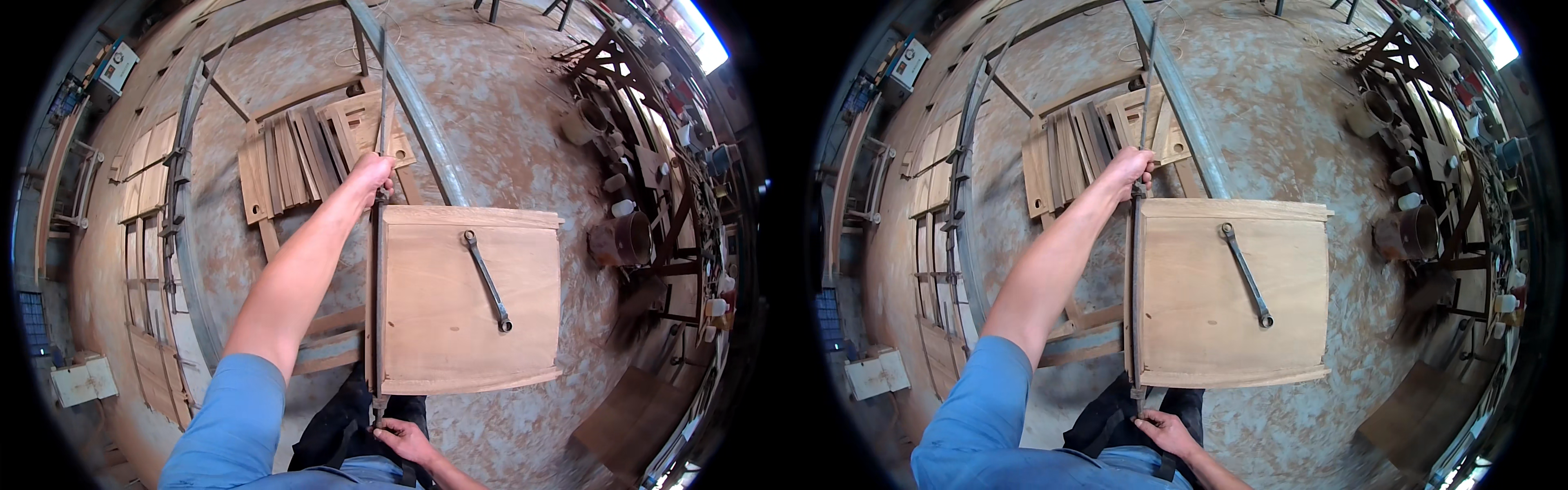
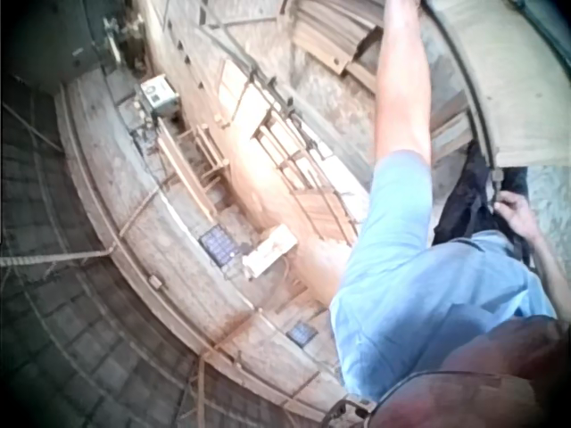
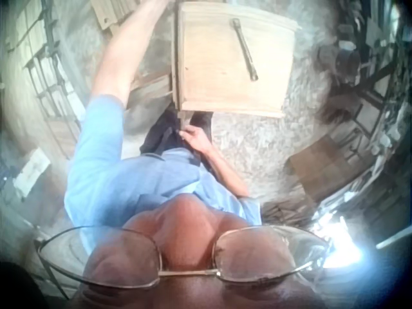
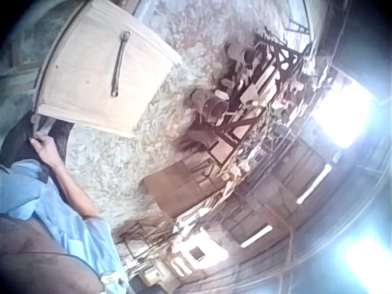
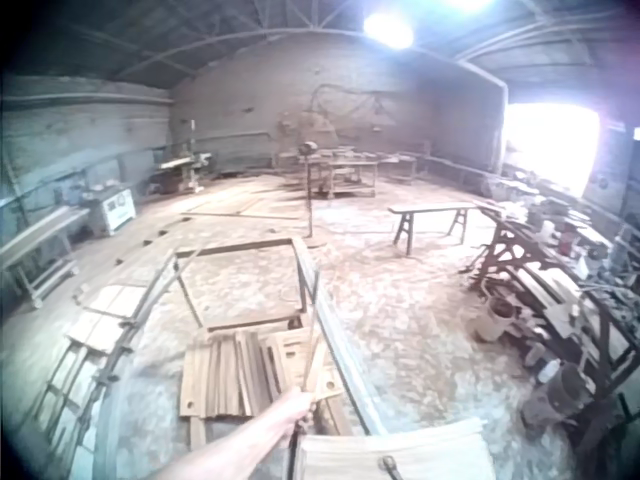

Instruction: The person assembles a wooden frame by positioning planks and securing them with metal clamps. They use a wrench to tighten the clamps and adjust the frame's alignment throughout the process.

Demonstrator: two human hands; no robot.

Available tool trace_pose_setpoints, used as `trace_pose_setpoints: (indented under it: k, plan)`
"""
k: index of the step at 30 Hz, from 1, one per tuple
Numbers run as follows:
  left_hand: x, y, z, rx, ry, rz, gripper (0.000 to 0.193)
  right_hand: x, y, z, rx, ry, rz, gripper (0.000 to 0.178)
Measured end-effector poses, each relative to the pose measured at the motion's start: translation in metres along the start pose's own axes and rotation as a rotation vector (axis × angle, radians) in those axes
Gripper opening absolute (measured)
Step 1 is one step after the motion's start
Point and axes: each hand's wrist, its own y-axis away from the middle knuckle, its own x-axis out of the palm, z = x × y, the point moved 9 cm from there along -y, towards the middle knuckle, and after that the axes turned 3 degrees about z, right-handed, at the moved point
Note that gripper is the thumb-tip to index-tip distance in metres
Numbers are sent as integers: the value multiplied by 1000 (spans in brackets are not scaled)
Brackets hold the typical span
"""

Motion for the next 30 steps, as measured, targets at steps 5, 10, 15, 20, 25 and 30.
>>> trace_pose_setpoints:
  k: [5,10,15,20,25,30]
  plan:
    - [2,-2,9,20,332,122,18,0,2,3,28,-39,20,21]
    - [-70,66,-1,295,-245,-373,51,3,5,4,70,-144,90,21]
    - [-173,185,38,241,-443,-368,49,4,7,14,68,-148,140,22]
    - [-359,292,41,229,-682,-890,39,-20,28,4,62,-81,27,46]
    - [-436,235,38,103,-1071,-952,68,-96,65,-1,35,-84,-226,46]
    - [-509,201,84,187,-1400,-731,90,-135,77,112,-63,417,-540,25]
